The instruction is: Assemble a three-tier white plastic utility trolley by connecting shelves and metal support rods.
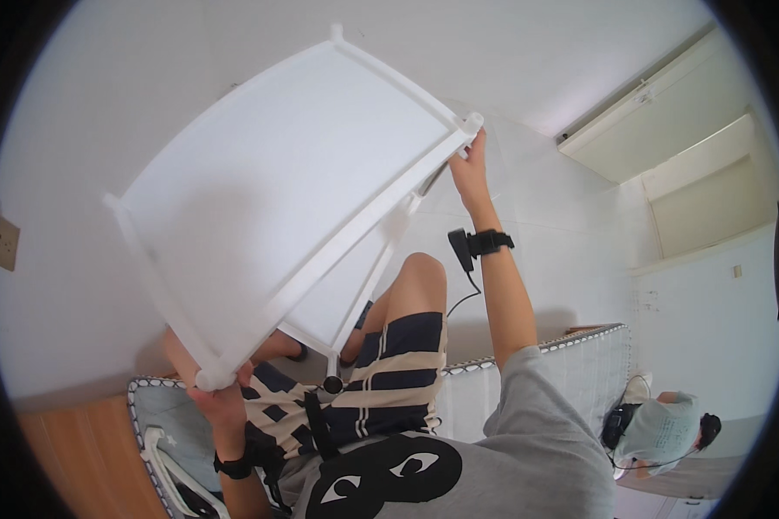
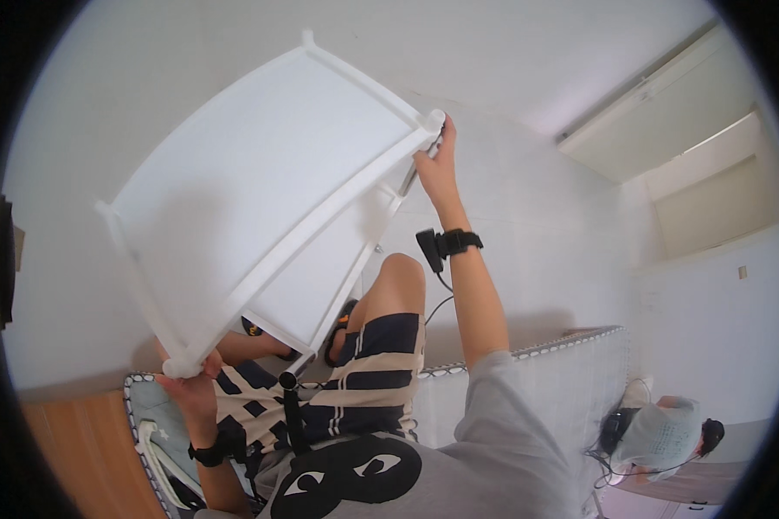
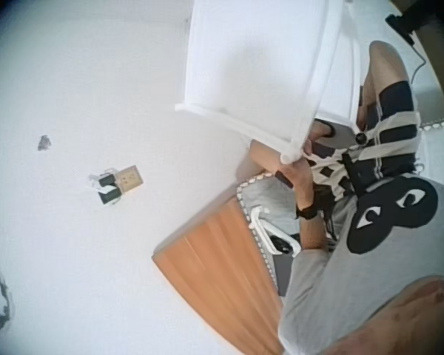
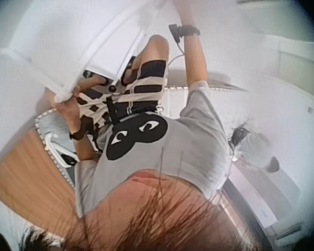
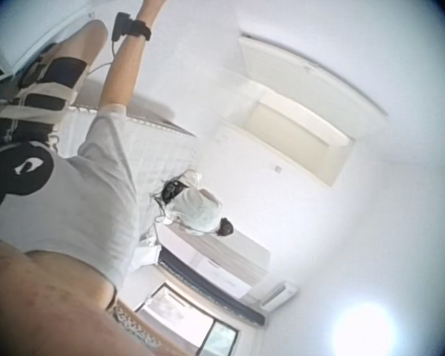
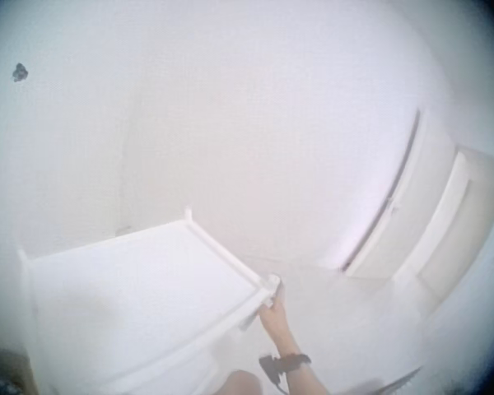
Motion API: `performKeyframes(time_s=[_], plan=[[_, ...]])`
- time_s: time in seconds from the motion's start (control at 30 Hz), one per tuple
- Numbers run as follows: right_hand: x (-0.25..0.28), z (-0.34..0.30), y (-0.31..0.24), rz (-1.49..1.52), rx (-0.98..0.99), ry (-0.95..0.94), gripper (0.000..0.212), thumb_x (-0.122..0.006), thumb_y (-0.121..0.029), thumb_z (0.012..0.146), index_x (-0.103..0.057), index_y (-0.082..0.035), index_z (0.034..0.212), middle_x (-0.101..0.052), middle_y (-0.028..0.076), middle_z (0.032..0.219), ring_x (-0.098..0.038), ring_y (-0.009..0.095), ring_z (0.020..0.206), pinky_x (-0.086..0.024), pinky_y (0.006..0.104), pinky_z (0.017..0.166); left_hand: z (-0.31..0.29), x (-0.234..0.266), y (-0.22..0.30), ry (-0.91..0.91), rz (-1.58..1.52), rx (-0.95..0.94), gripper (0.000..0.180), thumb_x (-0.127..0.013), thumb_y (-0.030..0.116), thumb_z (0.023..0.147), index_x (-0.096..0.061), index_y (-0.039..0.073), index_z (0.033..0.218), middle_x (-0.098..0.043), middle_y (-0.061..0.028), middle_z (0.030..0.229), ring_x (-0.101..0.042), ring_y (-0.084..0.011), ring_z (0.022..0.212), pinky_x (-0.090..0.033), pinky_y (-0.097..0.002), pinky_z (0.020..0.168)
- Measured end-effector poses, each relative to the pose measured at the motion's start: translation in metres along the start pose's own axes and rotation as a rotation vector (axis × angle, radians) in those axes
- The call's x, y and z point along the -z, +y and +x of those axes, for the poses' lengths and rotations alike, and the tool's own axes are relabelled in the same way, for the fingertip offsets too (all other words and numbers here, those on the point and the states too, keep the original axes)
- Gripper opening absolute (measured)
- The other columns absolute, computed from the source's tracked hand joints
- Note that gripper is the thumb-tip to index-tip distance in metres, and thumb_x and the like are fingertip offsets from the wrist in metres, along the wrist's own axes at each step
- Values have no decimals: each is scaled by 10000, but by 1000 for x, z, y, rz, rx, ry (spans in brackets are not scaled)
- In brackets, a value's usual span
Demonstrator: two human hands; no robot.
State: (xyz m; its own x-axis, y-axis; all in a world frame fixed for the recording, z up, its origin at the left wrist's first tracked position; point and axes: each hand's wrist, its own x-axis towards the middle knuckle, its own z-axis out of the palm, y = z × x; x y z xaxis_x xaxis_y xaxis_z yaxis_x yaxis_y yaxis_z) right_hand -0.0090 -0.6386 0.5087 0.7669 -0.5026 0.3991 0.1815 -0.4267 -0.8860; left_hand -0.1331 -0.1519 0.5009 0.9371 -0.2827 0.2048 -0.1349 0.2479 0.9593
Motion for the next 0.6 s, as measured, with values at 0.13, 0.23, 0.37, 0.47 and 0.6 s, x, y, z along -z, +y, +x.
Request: performKeyframes(time_s=[0.13, 0.23, 0.37, 0.47, 0.6], plan=[[0, -30, -36, -2, 115, 201, 648, -477, -46, 785, -343, -14, 1419, -390, 172, 1419, -355, 284, 1336, -293, 408, 1100, 17, -20, 27, 135, -170, 186, 684, -251, 646, 952, -427, 51, 1240, -550, -77, 757, -511, -212, 652, -435, -344, 637], [-7, -46, -71, 257, 77, 175, 553, -441, -63, 846, -406, -28, 1396, -434, 135, 1400, -365, 228, 1328, -299, 381, 1082, 14, -26, 43, 144, -250, 293, 681, -247, 610, 962, -467, 30, 1242, -636, -141, 902, -605, -299, 853, -450, -398, 785], [-26, -74, -98, 364, -84, 241, 498, -457, -168, 917, -404, -8, 1386, -453, 151, 1379, -384, 238, 1305, -320, 374, 1054, 24, -24, 72, 21, -118, 66, 761, -255, 647, 952, -547, -29, 1148, -622, -164, 917, -605, -290, 797, -456, -392, 757], [-29, -150, -122, 449, -83, -153, 484, -472, -291, 968, -440, 21, 1337, -495, 165, 1330, -451, 259, 1244, -345, 380, 1028, 38, -37, 102, 45, 113, 71, 747, -284, 647, 953, -538, -35, 1121, -596, -155, 886, -599, -270, 749, -457, -369, 713], [-34, -242, -168, 369, 6, -714, 519, -426, -431, 963, -560, 15, 1193, -577, 159, 1214, -564, 231, 1040, -442, 348, 873, 48, -57, 112, -11, -8, 39, 410, -432, 350, 1011, -536, -31, 1120, -566, -76, 822, -617, -188, 774, -458, -257, 628]])
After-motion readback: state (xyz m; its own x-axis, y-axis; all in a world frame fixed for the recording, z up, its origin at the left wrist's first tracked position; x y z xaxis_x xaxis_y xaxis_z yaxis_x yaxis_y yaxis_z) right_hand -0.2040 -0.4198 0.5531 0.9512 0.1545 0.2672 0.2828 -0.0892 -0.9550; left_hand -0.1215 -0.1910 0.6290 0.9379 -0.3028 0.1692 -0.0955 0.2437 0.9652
